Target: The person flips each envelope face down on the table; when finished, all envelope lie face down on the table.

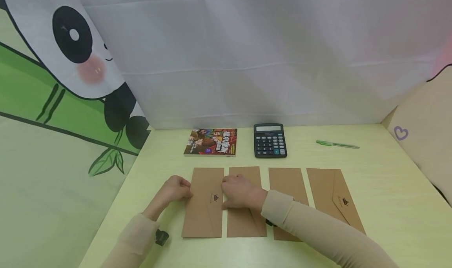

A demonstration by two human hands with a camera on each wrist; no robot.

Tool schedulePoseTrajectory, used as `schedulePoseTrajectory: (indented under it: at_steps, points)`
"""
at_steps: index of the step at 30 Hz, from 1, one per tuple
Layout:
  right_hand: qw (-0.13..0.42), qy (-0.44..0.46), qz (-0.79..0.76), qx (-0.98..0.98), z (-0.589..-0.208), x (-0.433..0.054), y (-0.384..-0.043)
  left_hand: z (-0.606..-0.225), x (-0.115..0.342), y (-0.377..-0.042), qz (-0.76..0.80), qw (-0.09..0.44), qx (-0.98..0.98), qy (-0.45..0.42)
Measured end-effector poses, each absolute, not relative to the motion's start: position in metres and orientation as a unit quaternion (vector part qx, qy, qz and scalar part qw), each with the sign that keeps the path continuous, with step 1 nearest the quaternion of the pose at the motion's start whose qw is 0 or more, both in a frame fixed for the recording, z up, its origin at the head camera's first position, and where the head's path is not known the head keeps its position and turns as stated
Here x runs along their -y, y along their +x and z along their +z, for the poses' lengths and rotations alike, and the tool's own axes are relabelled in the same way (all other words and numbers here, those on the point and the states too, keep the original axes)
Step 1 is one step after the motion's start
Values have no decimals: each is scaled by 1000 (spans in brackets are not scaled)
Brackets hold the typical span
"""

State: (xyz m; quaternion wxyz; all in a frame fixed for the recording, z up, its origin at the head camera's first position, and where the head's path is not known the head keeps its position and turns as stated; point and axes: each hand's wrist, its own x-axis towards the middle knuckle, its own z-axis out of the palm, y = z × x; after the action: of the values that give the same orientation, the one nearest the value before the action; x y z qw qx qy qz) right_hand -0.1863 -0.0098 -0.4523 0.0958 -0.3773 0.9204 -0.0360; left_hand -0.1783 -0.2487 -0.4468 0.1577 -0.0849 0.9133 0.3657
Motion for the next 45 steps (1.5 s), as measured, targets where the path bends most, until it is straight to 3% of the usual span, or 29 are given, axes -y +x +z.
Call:
schedulePoseTrajectory:
  at_steps: [24, 37, 45]
  points:
    - [118, -367, -55, -921, -447, 9, -186, -423, 253, -170, 502, 149, -848, -77]
    - [174, -373, -230, -882, -440, 16, -181, -422, 246, -167, 540, 114, -832, -51]
    - [199, -354, -288, -867, -439, 18, -178, -419, 239, -161, 595, 123, -794, -16]
